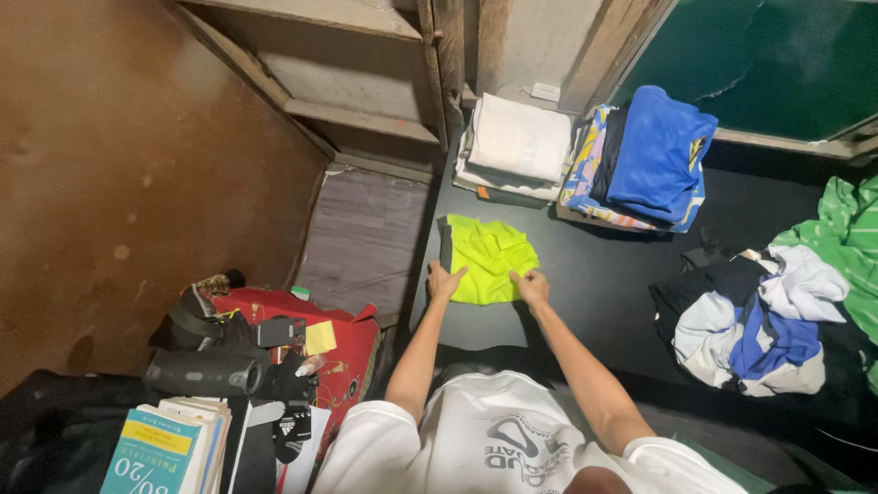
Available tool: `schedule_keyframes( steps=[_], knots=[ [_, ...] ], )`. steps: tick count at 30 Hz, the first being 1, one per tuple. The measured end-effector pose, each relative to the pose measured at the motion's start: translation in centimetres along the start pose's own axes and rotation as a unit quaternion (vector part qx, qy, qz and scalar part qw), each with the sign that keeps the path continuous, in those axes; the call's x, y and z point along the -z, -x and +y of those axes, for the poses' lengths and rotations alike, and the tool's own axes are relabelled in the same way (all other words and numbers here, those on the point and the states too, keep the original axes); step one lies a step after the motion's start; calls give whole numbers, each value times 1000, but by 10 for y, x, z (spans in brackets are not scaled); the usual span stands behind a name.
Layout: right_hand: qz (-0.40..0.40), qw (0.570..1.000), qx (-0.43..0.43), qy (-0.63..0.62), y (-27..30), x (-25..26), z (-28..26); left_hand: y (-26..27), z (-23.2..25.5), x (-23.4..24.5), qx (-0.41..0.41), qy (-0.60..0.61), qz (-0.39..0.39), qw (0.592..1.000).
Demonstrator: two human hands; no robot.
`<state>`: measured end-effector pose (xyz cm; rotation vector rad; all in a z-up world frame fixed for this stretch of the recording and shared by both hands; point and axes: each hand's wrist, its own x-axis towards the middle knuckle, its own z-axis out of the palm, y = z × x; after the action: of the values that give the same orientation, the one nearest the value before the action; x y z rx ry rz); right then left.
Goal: The person folds several shirts one by one on a dark table. They smooth each shirt, fold the sleeves and sides, then fold the body into a compact rectangle and place it on a growing stack. The shirts include white, blue, black, and light-colored items.
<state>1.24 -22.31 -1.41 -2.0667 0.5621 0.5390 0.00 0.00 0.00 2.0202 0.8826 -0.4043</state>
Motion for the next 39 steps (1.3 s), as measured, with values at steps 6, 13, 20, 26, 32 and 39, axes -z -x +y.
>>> schedule_keyframes(
  steps=[6, 13, 20, 26, 32, 39],
  knots=[
    [-223, 895, -172, -345, 31, 16, 9, 4, -14, 7, 86, 366, -245, 894],
    [-127, 967, -36, -219, 61, 106, 5, 28, 21, 25, 51, 306, -289, 906],
    [33, 942, 241, -230, 38, 284, -85, 44, 236, 5, -200, 353, -373, 834],
    [93, 893, 270, -347, -36, 380, -117, 16, 390, -78, -274, 370, -422, 781],
    [129, 969, 86, -192, -113, 364, -35, -43, 344, -171, -215, 332, -392, 831],
    [212, 904, 24, -371, -14, 338, 130, -52, 222, -138, -121, 327, -296, 889]
  ],
)
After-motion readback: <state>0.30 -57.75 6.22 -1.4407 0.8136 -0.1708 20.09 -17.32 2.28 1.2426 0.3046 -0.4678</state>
